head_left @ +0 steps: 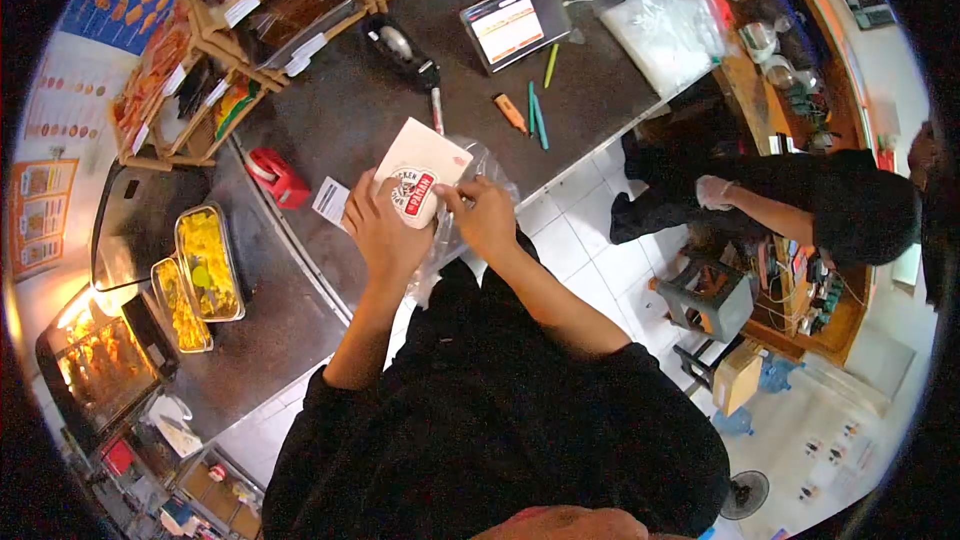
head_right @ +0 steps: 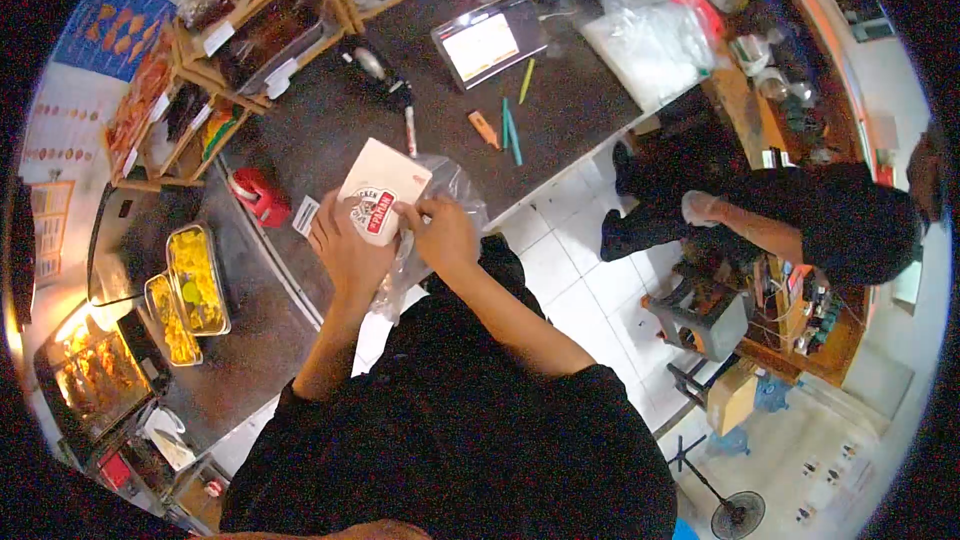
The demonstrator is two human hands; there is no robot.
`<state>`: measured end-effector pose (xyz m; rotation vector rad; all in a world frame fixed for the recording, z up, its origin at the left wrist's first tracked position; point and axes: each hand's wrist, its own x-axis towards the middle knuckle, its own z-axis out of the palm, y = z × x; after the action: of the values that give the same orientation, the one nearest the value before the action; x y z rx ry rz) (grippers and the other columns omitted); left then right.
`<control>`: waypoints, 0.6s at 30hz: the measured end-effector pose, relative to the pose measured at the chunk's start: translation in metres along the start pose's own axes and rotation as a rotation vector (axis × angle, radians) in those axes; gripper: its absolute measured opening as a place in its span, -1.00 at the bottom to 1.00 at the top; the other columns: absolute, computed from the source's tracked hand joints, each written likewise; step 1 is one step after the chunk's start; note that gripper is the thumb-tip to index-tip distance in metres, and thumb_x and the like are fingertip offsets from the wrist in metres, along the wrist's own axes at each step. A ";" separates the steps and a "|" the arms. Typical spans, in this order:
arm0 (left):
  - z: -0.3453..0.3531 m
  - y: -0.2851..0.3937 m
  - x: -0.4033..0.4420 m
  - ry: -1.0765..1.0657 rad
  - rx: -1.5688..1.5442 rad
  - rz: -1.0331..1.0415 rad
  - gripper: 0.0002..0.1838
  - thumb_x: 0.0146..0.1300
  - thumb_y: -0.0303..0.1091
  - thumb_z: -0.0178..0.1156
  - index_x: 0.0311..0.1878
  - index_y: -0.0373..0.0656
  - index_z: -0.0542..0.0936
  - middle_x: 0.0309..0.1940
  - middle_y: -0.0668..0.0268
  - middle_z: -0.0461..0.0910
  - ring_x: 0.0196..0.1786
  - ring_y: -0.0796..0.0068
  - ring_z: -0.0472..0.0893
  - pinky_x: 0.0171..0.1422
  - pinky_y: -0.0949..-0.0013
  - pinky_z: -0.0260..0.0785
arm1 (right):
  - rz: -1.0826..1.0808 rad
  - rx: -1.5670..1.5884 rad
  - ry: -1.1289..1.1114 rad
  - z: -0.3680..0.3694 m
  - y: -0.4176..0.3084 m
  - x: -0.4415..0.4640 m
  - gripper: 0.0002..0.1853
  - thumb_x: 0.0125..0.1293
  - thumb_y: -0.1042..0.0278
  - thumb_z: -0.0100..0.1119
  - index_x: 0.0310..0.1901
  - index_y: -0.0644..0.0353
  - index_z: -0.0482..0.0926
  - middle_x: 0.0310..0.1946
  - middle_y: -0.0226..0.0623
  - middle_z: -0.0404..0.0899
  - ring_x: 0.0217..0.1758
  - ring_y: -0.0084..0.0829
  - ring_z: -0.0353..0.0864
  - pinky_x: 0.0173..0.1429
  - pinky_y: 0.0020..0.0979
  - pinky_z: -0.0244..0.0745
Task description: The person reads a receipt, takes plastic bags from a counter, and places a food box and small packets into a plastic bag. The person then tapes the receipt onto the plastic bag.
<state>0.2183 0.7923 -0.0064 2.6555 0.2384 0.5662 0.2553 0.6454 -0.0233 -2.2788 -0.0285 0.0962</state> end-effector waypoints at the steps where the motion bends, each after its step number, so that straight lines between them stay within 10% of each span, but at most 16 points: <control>1: 0.004 0.010 0.002 0.026 0.005 0.043 -0.18 -0.18 -0.16 0.57 0.20 -0.07 0.41 0.24 0.08 0.40 0.32 -0.05 0.36 0.36 -0.07 0.15 | 0.044 0.077 -0.039 -0.008 0.008 0.004 -0.60 0.29 0.05 0.42 -0.46 0.28 0.73 -0.53 -0.18 0.55 -0.48 -0.40 0.52 -0.34 -0.30 0.37; 6: 0.010 0.042 -0.008 -0.226 -0.227 -0.164 -0.22 -0.12 -0.15 0.60 0.14 -0.11 0.40 0.07 0.12 0.48 0.24 0.01 0.45 0.35 0.01 0.22 | 0.061 0.360 -0.266 -0.032 0.069 0.016 -0.62 0.28 0.07 0.45 -0.50 0.27 0.75 -0.60 -0.29 0.62 -0.49 -0.60 0.51 -0.37 -0.38 0.39; 12: 0.050 0.045 -0.047 -0.197 -0.531 -0.247 -0.10 -0.14 -0.11 0.63 0.23 -0.18 0.32 0.05 0.01 0.50 0.16 0.03 0.54 0.29 0.11 0.38 | -0.280 -0.188 -0.304 -0.092 0.137 0.043 -0.52 0.20 -0.18 0.38 -0.48 0.16 0.66 -0.48 -0.18 0.65 -0.35 -0.04 0.68 -0.26 -0.11 0.53; 18: 0.108 0.026 -0.059 -0.254 0.140 -0.202 0.05 -0.17 -0.17 0.55 0.44 0.01 0.22 0.39 0.11 0.34 0.52 -0.08 0.23 0.59 -0.13 0.04 | -0.413 -0.149 -0.426 -0.197 0.260 0.067 -0.69 0.31 0.05 0.33 -0.38 0.15 0.66 -0.34 -0.21 0.66 -0.28 -0.09 0.68 -0.19 -0.09 0.56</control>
<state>0.2129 0.7151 -0.1059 2.7588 0.4789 0.1508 0.3352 0.3305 -0.0965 -2.3100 -0.7446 0.3681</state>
